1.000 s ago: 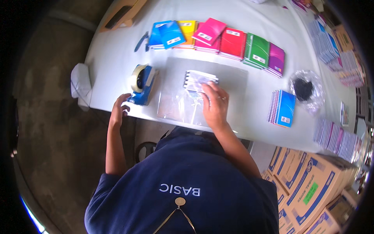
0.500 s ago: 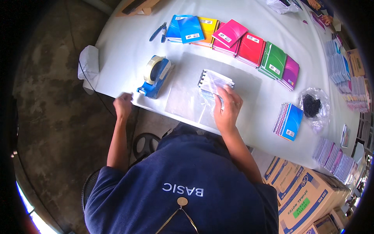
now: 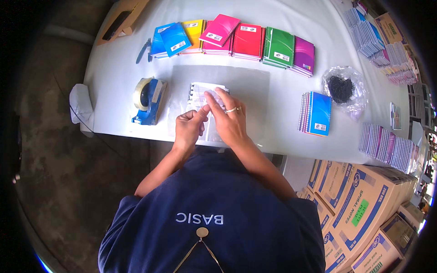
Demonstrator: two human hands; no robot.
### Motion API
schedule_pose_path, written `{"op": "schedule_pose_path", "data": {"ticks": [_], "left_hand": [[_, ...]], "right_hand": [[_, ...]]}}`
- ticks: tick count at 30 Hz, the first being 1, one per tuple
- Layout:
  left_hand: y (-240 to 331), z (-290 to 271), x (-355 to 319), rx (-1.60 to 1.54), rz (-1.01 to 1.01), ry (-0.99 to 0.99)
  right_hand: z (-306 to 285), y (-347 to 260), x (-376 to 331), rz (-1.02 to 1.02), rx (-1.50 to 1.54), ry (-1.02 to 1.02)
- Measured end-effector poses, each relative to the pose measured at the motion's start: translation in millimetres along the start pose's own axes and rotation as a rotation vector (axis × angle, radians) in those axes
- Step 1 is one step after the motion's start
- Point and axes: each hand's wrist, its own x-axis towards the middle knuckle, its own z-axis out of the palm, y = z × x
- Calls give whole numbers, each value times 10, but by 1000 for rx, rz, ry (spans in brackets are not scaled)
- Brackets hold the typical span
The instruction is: The person picks up stacks of small notebooks and places each stack into a clear plastic bag, سپس using a tape dispenser to seal the bag.
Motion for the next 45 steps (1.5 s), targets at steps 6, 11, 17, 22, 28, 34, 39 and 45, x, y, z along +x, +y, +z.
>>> {"op": "schedule_pose_path", "data": {"ticks": [6, 11, 17, 22, 28, 34, 39, 45], "left_hand": [[-526, -179, 381, 338, 237, 80], [-596, -139, 376, 305, -4, -473], [-442, -604, 708, -117, 292, -251], [284, -506, 666, 591, 1057, -225], [793, -422, 395, 803, 1176, -86], [979, -518, 119, 873, 732, -70], [865, -618, 296, -46, 685, -105], [12, -382, 521, 287, 784, -197]], "right_hand": [[-354, -188, 434, -45, -84, -384], [-41, -100, 787, 231, 110, -570], [-231, 395, 604, 401, 970, -444], [-10, 454, 425, 202, 730, -352], [-149, 367, 533, 191, 755, -209], [-87, 522, 117, 318, 898, -148], [221, 367, 32, 257, 613, -120], [449, 122, 346, 342, 797, 122]]}}
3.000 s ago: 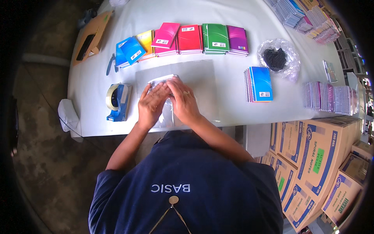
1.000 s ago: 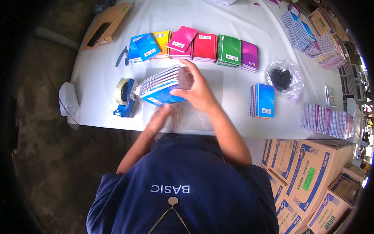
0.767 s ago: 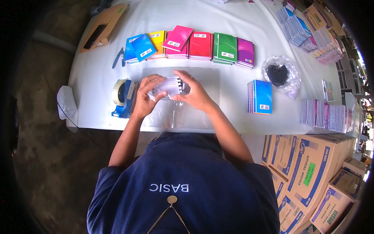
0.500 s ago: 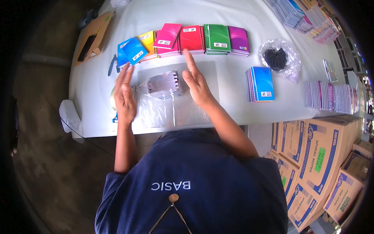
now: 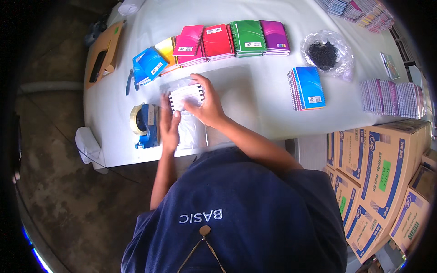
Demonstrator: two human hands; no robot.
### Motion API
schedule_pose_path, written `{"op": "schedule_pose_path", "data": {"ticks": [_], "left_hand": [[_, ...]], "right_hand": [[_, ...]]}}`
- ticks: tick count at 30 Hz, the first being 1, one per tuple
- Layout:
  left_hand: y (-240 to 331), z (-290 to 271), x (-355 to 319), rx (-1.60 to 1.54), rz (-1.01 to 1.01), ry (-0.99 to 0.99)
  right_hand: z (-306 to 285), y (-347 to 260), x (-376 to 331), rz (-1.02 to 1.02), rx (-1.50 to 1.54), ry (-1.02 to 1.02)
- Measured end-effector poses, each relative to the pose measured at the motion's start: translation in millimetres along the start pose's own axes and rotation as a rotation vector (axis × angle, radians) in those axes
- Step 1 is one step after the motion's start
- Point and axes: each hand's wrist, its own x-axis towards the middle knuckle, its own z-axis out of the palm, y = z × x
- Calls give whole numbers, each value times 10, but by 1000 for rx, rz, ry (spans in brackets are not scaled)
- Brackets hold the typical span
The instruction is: The person picks up stacks of small notebooks and places each stack into a clear plastic bag, سپس using a tape dispenser to seal the bag.
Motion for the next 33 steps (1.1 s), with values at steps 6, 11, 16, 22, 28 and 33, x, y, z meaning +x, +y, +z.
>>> {"op": "schedule_pose_path", "data": {"ticks": [6, 11, 16, 22, 28, 33], "left_hand": [[4, 347, -221, 775, 277, 289], [256, 392, -47, 937, 240, -26], [365, 234, -9, 697, 149, -103], [357, -28, 443, 618, 167, 152], [201, -104, 945, 369, 204, -278], [208, 122, 502, 417, 373, 4]], "right_hand": [[85, -19, 49, 67, -65, 238], [-36, -23, 8, 108, -190, 141], [-33, -178, -352, -182, -806, -104], [-191, -282, -239, -406, -930, -218], [-176, -337, -183, -433, -906, -233], [-108, -319, -162, -370, -904, -254]]}}
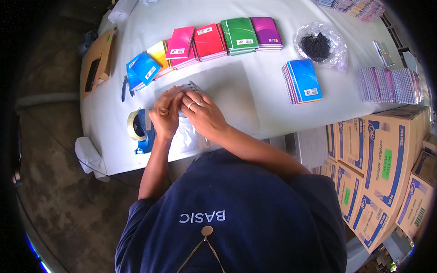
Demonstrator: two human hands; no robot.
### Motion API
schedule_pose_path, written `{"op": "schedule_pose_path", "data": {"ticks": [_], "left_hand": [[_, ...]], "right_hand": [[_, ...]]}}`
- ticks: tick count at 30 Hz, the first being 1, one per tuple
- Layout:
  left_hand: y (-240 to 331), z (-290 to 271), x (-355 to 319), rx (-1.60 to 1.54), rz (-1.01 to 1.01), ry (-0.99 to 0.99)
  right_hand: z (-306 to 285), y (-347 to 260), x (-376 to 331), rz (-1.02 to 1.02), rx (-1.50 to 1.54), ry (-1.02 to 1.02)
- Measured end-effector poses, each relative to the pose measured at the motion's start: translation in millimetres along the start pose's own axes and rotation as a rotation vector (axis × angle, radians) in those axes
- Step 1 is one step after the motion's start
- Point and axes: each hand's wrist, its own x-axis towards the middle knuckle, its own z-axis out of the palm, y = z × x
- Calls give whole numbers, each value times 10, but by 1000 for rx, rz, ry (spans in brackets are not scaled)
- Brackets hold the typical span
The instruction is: The person picks up stacks of small notebooks and places each stack into a clear plastic bag, سپس using a tape dispenser to seal the bag.
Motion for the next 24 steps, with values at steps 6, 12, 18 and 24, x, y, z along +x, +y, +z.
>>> {"op": "schedule_pose_path", "data": {"ticks": [6, 12, 18, 24], "left_hand": [[213, -59, -105, 191, 18, -72], [182, -725, -519, 342, -110, -104], [-515, -1470, -1400, 404, -975, -128], [-1116, -1085, -1192, 395, -648, 168]], "right_hand": [[126, 116, 19, 28, 333, 318], [34, 202, 88, 83, 380, 110], [46, 178, 104, 20, 374, 167], [61, 172, 84, -12, 322, 165]]}}
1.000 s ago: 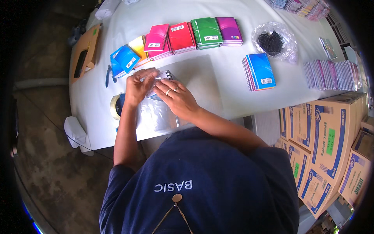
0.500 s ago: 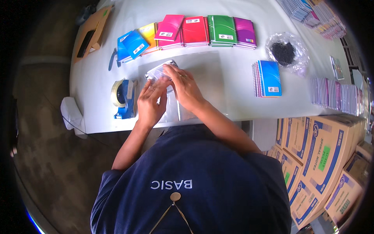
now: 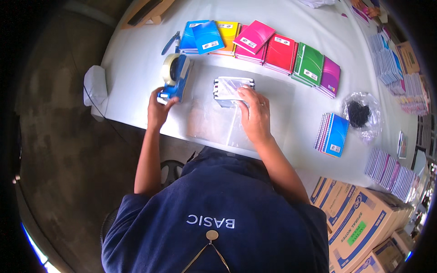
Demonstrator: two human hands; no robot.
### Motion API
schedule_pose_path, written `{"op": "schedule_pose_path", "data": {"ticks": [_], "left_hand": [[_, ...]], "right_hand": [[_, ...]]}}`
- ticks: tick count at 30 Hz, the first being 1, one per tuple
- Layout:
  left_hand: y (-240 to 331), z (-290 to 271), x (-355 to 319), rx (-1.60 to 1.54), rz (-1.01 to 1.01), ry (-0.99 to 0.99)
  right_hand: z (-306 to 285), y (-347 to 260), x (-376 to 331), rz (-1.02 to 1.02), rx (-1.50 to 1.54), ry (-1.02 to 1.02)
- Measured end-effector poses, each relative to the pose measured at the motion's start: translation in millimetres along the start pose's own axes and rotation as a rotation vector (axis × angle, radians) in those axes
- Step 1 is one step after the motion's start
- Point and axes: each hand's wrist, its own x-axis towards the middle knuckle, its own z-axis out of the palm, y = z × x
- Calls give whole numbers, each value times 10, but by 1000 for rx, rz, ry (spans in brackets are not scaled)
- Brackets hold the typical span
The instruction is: The person picks up stacks of small notebooks and places each stack into a clear plastic bag, سپس using a tape dispenser to seal the bag.
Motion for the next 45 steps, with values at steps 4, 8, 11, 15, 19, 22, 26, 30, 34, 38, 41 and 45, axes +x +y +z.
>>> {"op": "schedule_pose_path", "data": {"ticks": [4, 8, 11, 15, 19, 22, 26, 30, 34, 38, 41, 45], "left_hand": [[420, -226, 474, -368, -403, -404], [168, -373, 407, -763, -481, -559], [-132, -433, 31, -1029, -366, -621], [-123, -412, 82, 56, -324, 19], [1525, -191, 6, -830, -219, -50], [2238, 217, -428, -892, -458, -393], [2059, 433, -634, -768, -645, -342], [2021, 486, -658, -799, -649, -281], [1262, 822, -661, -276, -437, -223], [855, 914, -444, -466, 113, -230], [1521, 531, -169, -616, 75, -850], [2906, 498, -259, -510, 162, -1233]], "right_hand": [[0, 65, -54, 0, -30, -10], [7, 50, -39, 1, -8, 0], [9, 72, -29, 1, 0, 5], [8, 57, -18, -8, 27, 5], [-12, 110, -49, 5, 22, -4], [-38, 55, -21, -21, 39, 32], [-79, -7, -18, 16, 9, -2], [-92, -10, -36, 54, -183, -247], [-281, -166, 181, 69, -201, -376], [-96, -43, 162, 101, -48, -262], [-675, -114, 282, 368, 257, -454], [-1817, 18, -58, 421, 156, -292]]}}
